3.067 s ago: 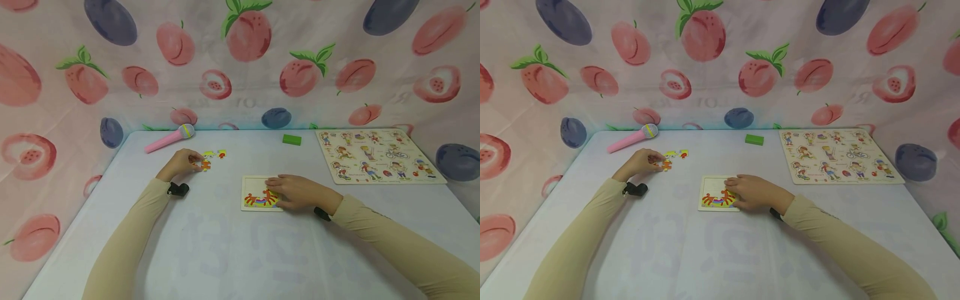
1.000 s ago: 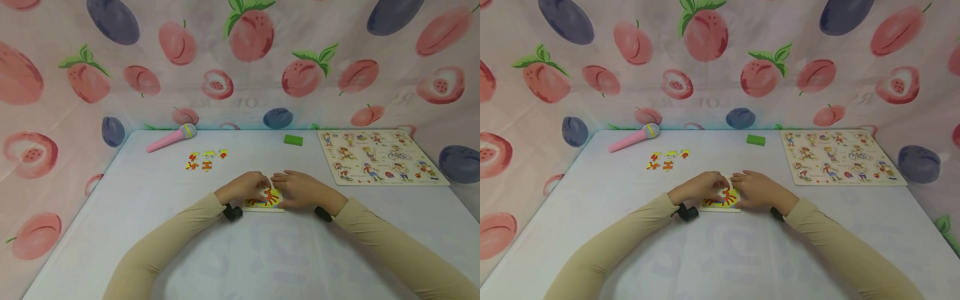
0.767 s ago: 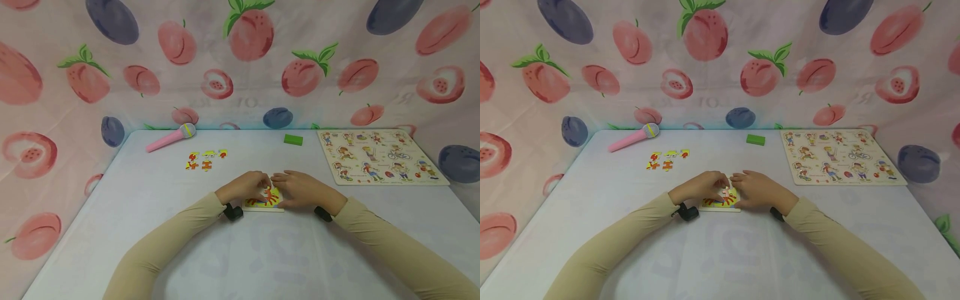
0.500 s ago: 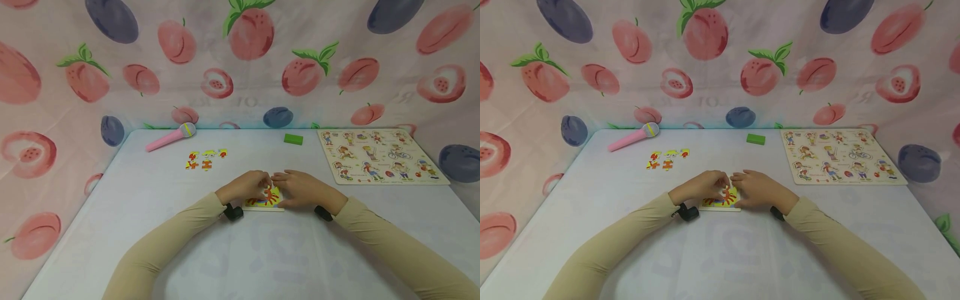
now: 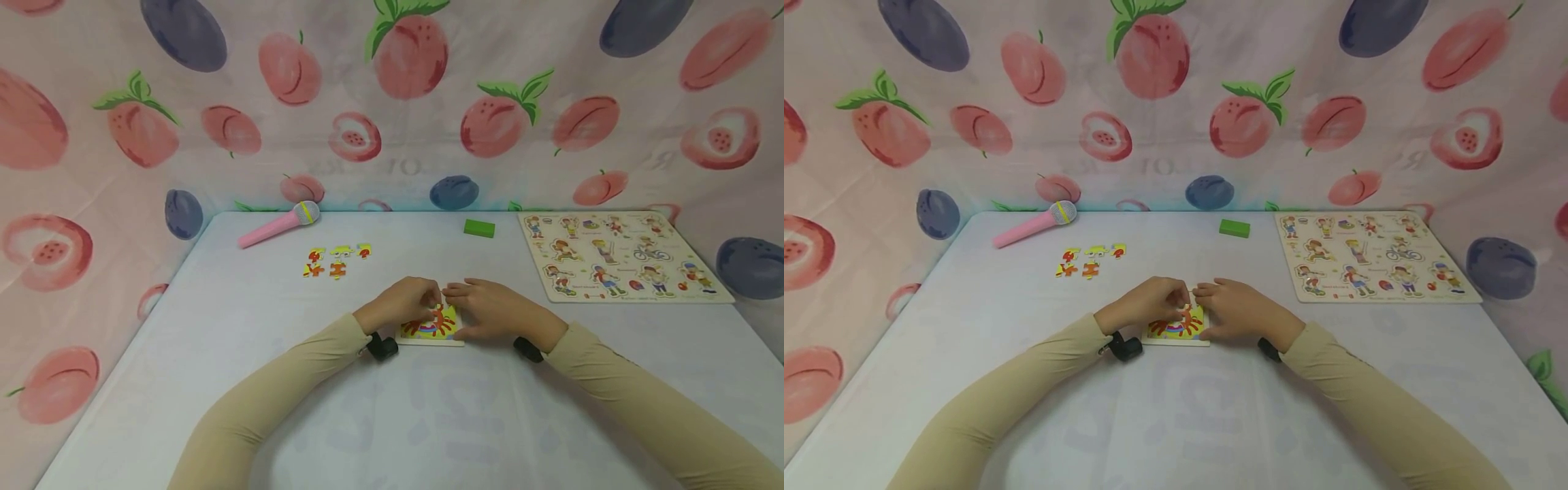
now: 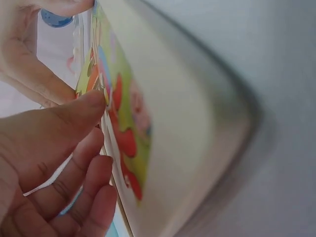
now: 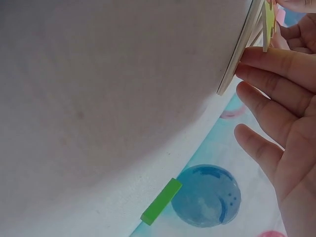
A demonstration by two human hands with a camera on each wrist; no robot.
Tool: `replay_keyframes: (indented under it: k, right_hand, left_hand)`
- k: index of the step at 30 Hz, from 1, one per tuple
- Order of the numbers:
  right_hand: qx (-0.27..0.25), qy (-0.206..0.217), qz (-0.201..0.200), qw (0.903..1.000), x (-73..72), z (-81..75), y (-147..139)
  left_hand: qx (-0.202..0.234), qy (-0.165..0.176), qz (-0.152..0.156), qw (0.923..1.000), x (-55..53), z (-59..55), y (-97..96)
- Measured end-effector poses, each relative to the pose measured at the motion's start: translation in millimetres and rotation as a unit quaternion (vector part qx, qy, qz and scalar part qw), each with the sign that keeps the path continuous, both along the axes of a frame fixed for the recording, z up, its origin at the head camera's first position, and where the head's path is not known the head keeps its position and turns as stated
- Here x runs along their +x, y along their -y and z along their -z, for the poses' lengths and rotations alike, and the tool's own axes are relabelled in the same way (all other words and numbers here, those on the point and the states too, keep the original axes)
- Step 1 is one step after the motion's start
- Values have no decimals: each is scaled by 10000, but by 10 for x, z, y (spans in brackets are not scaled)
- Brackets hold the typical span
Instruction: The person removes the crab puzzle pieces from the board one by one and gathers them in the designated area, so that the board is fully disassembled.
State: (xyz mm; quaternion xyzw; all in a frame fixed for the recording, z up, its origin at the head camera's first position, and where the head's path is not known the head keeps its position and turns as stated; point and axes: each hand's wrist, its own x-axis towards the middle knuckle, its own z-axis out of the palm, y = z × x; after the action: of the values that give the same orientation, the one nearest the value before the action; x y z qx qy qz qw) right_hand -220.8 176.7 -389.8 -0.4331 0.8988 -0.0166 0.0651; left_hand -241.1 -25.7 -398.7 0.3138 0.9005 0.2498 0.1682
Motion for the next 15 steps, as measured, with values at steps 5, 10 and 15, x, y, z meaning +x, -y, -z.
replay_keyframes:
  k: [5, 10, 15]
  right_hand:
    - [23, -10, 5, 10000, 3, 1, -2]
    - [33, -7, -9, 10000, -1, 3, -3]
    - [-44, 4, -55, 10000, -1, 2, -4]
  left_hand:
    - [-187, -150, -183, 9995, 12, 1, 8]
    - [-325, -198, -214, 9990, 14, 1, 9]
    - [-254, -282, -67, 9993, 11, 5, 18]
